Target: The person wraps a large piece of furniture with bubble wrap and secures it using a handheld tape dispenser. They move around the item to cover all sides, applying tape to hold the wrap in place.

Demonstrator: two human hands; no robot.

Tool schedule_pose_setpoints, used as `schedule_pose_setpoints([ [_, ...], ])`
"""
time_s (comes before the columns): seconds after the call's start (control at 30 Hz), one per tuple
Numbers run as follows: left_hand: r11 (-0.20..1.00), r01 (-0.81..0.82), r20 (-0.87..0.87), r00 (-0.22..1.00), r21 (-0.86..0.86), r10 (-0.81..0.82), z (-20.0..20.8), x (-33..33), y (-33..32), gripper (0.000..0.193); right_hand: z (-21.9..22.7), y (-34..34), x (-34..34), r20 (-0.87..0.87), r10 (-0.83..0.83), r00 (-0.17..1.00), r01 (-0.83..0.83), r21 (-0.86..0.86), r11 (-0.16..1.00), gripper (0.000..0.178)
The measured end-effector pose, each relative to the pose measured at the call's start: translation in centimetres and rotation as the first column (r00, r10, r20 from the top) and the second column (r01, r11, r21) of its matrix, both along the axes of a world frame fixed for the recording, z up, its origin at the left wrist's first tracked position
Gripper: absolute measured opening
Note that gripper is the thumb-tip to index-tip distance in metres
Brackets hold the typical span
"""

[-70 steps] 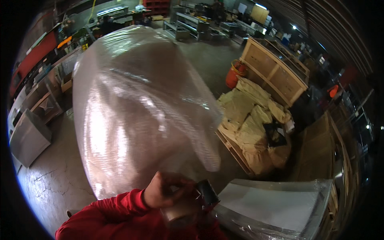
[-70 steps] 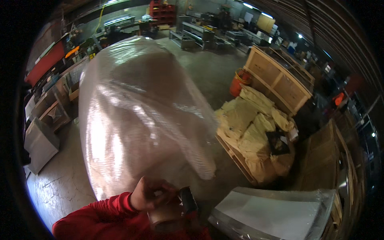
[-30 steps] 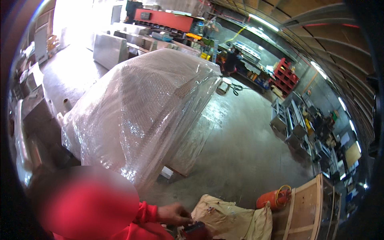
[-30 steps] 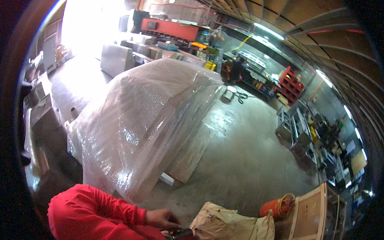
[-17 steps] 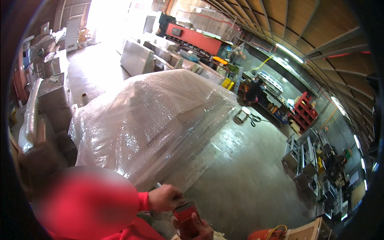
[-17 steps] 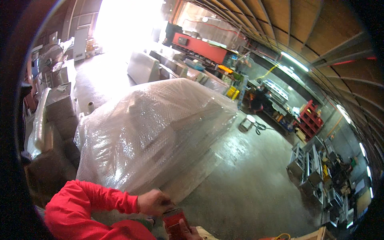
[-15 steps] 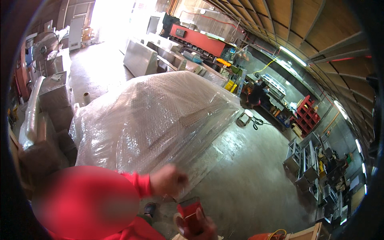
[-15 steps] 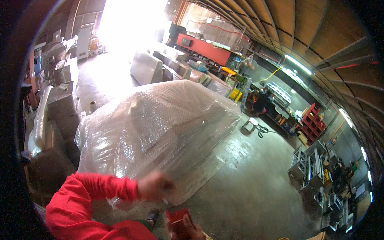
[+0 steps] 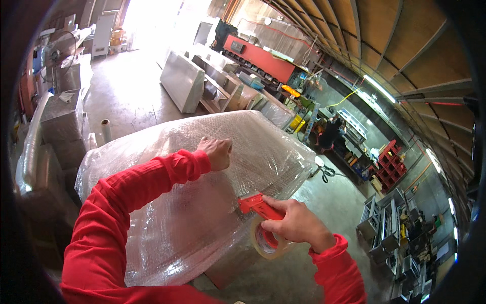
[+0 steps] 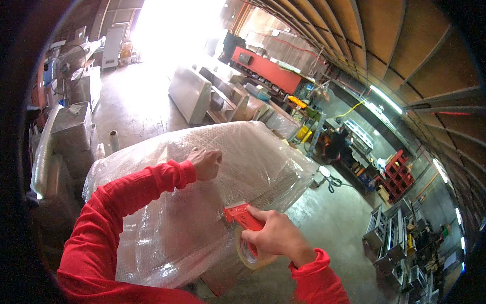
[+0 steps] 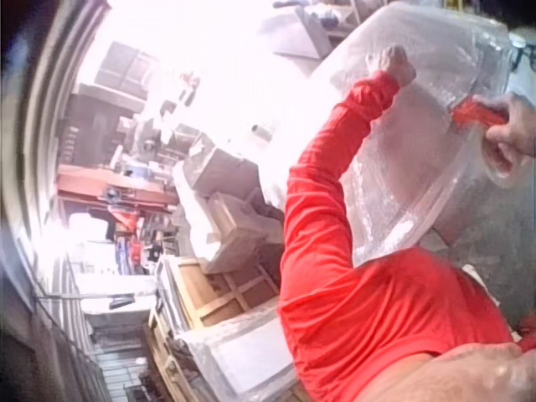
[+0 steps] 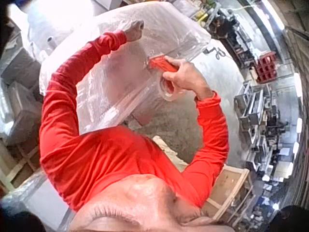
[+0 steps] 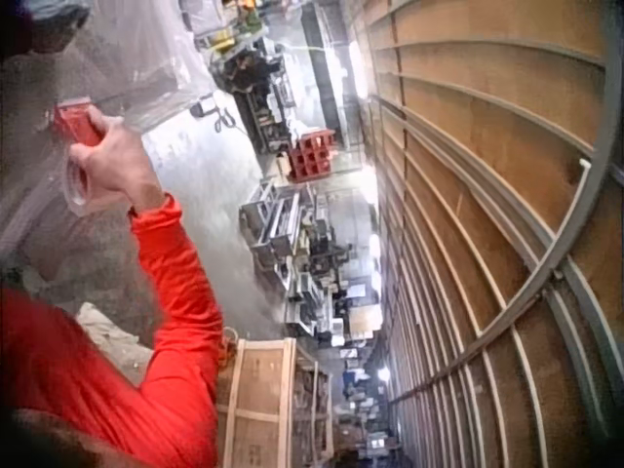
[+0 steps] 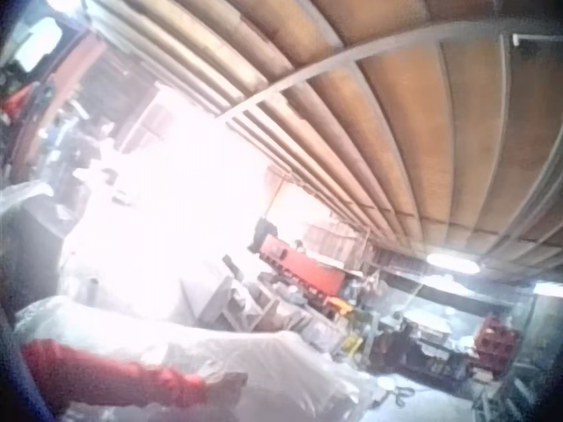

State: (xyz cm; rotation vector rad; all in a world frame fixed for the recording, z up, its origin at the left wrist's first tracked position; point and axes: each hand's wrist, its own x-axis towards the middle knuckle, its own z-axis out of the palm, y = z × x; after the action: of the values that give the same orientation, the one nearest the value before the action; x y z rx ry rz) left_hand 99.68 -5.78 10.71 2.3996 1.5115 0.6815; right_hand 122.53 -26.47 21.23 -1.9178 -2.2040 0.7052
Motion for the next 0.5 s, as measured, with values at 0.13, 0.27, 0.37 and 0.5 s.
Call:
schedule_pose_setpoints([
  [0.13,0.992,-0.006,-0.113,0.993,0.125,0.020,-2.8,-1.1,-0.4,0.045,-0.5,2.7,-0.7,0.130,0.064,0.989,-0.046,-0.134,0.990,0.077],
  [0.27,0.993,0.037,-0.122,0.992,0.115,-0.023,-4.1,-2.2,-1.0,0.058,0.5,1.3,-0.5,0.100,0.078,0.992,-0.065,-0.131,0.989,0.076],
  [0.37,0.993,0.103,-0.088,0.991,0.066,-0.097,-4.1,-2.0,-1.3,0.059,0.5,-1.8,-0.7,0.171,0.018,0.985,-0.001,-0.095,0.995,0.069],
  [0.5,0.993,0.108,-0.102,0.989,0.041,-0.103,-3.4,-3.1,-1.6,0.058,0.3,-5.1,1.2,0.164,0.027,0.986,0.006,-0.197,0.980,0.076],
])
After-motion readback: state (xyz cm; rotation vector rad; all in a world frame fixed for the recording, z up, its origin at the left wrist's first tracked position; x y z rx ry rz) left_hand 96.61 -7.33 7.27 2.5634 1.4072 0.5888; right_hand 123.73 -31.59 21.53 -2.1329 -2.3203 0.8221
